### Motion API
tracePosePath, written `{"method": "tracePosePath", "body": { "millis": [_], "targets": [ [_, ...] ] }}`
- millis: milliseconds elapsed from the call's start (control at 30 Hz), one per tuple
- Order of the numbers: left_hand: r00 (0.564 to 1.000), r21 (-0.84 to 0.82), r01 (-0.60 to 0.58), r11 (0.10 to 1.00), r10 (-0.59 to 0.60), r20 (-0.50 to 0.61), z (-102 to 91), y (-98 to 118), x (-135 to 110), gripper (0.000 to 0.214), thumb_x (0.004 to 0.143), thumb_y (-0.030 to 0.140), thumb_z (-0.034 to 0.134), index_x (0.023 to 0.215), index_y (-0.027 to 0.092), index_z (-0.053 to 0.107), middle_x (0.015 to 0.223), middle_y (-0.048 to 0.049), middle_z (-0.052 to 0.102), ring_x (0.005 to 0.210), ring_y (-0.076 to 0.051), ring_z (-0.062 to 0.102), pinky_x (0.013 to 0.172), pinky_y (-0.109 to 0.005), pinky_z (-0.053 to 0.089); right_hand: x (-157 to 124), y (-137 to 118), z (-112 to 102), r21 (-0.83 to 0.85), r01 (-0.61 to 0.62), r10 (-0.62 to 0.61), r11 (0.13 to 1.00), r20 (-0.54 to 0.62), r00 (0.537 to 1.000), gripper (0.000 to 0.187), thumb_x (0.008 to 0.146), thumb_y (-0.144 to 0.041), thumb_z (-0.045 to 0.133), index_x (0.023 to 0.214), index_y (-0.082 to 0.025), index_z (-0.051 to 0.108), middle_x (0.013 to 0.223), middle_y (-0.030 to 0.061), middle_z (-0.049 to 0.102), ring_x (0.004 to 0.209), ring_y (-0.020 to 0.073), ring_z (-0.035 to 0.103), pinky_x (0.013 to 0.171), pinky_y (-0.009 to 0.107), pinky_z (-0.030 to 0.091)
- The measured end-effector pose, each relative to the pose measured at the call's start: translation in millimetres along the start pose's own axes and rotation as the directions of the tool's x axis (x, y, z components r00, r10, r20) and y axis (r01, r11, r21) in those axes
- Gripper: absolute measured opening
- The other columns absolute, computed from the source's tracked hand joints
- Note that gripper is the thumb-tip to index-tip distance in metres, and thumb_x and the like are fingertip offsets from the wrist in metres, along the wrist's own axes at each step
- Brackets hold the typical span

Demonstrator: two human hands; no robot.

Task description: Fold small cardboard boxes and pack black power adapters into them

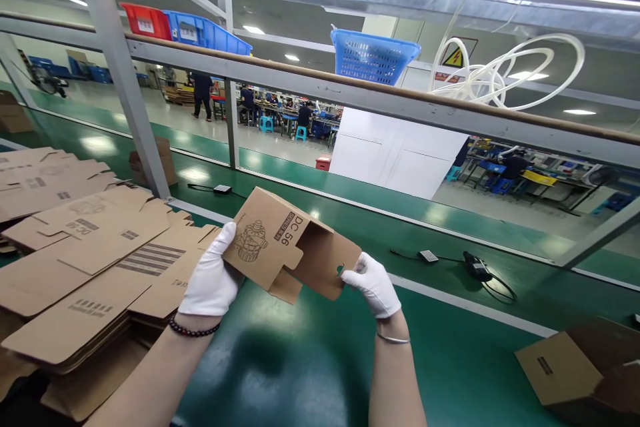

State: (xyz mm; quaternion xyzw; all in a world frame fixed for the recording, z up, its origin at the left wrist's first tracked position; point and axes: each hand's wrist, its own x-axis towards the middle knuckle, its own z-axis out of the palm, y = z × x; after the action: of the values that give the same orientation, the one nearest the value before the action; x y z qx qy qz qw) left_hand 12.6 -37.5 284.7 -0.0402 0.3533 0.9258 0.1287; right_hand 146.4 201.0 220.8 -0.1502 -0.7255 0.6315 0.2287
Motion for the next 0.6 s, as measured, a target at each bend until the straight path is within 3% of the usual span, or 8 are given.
{"method": "tracePosePath", "body": {
  "millis": [67,100,167,233,300,367,467,600],
  "targets": [
    [0.999,-0.004,-0.028,1.000,0.028,-0.015,1.0,6,-3,0.025,0.091,0.022,0.059,0.114,0.021,0.068,0.110,-0.0056,0.073,0.092,-0.019,0.071,0.082,-0.031,0.061,10,12,-7,-0.080,-0.012,0.001,0.997,-0.131,0.991,0.033,0.060,-0.040,0.079,0.078,-0.019,0.062,0.065,-0.0005,0.065,0.059,0.0186,0.060,0.057,0.032,0.051],
    [0.999,-0.006,-0.046,0.999,0.046,-0.020,2.0,10,-5,0.023,0.093,0.022,0.056,0.113,0.021,0.069,0.111,-0.0047,0.073,0.093,-0.018,0.071,0.079,-0.028,0.061,16,19,-11,-0.097,-0.010,-0.012,0.995,-0.227,0.974,0.036,0.061,-0.044,0.078,0.081,-0.018,0.063,0.075,0.0040,0.069,0.069,0.0223,0.065,0.066,0.035,0.054],
    [0.997,-0.014,-0.078,0.997,0.077,-0.030,4.6,17,-9,0.025,0.096,0.023,0.050,0.110,0.022,0.071,0.112,-0.0021,0.073,0.094,-0.016,0.070,0.074,-0.024,0.061,25,29,-18,-0.099,-0.002,-0.039,0.995,-0.408,0.912,0.052,0.065,-0.054,0.073,0.100,-0.016,0.065,0.115,0.0153,0.067,0.104,0.0306,0.064,0.089,0.044,0.052],
    [0.997,-0.030,-0.072,0.997,0.071,-0.035,6.9,21,-11,0.026,0.097,0.025,0.048,0.109,0.023,0.072,0.110,0.0001,0.074,0.095,-0.015,0.069,0.072,-0.022,0.061,29,34,-20,-0.096,0.011,-0.055,0.995,-0.471,0.880,0.068,0.070,-0.061,0.067,0.121,-0.016,0.061,0.145,0.0173,0.047,0.131,0.0335,0.047,0.106,0.050,0.040],
    [0.998,-0.050,-0.042,0.998,0.040,-0.039,7.4,21,-11,0.026,0.097,0.026,0.048,0.109,0.023,0.072,0.108,0.0008,0.074,0.095,-0.015,0.069,0.074,-0.022,0.061,28,32,-14,-0.066,0.042,-0.063,0.997,-0.368,0.928,0.071,0.075,-0.063,0.064,0.130,-0.018,0.058,0.148,0.0155,0.044,0.135,0.0330,0.043,0.110,0.052,0.036],
    [0.999,-0.063,-0.013,0.998,0.011,-0.035,5.6,17,-9,0.026,0.097,0.026,0.049,0.109,0.022,0.072,0.107,0.0002,0.075,0.091,-0.014,0.069,0.078,-0.023,0.061,22,26,-3,0.052,0.104,-0.095,0.993,-0.149,0.984,0.069,0.080,-0.063,0.062,0.134,-0.020,0.055,0.143,0.0137,0.051,0.127,0.0314,0.052,0.104,0.050,0.043],
    [0.999,-0.062,-0.011,0.998,0.009,-0.031,0.0,9,-3,0.024,0.096,0.023,0.052,0.111,0.022,0.071,0.107,-0.0009,0.075,0.086,-0.014,0.071,0.080,-0.026,0.062,13,16,14,0.217,0.117,-0.146,0.969,0.124,0.981,0.062,0.084,-0.060,0.060,0.133,-0.023,0.056,0.132,0.0096,0.061,0.108,0.0274,0.064,0.087,0.042,0.054],
    [1.000,-0.058,-0.019,0.998,0.018,-0.025,-6.0,5,0,0.024,0.095,0.022,0.053,0.113,0.024,0.070,0.104,0.0004,0.076,0.084,-0.014,0.072,0.082,-0.026,0.062,7,11,20,0.252,0.059,-0.106,0.966,0.174,0.979,0.051,0.077,-0.060,0.069,0.106,-0.018,0.070,0.092,0.0062,0.072,0.070,0.0185,0.062,0.067,0.033,0.051]
  ]
}}
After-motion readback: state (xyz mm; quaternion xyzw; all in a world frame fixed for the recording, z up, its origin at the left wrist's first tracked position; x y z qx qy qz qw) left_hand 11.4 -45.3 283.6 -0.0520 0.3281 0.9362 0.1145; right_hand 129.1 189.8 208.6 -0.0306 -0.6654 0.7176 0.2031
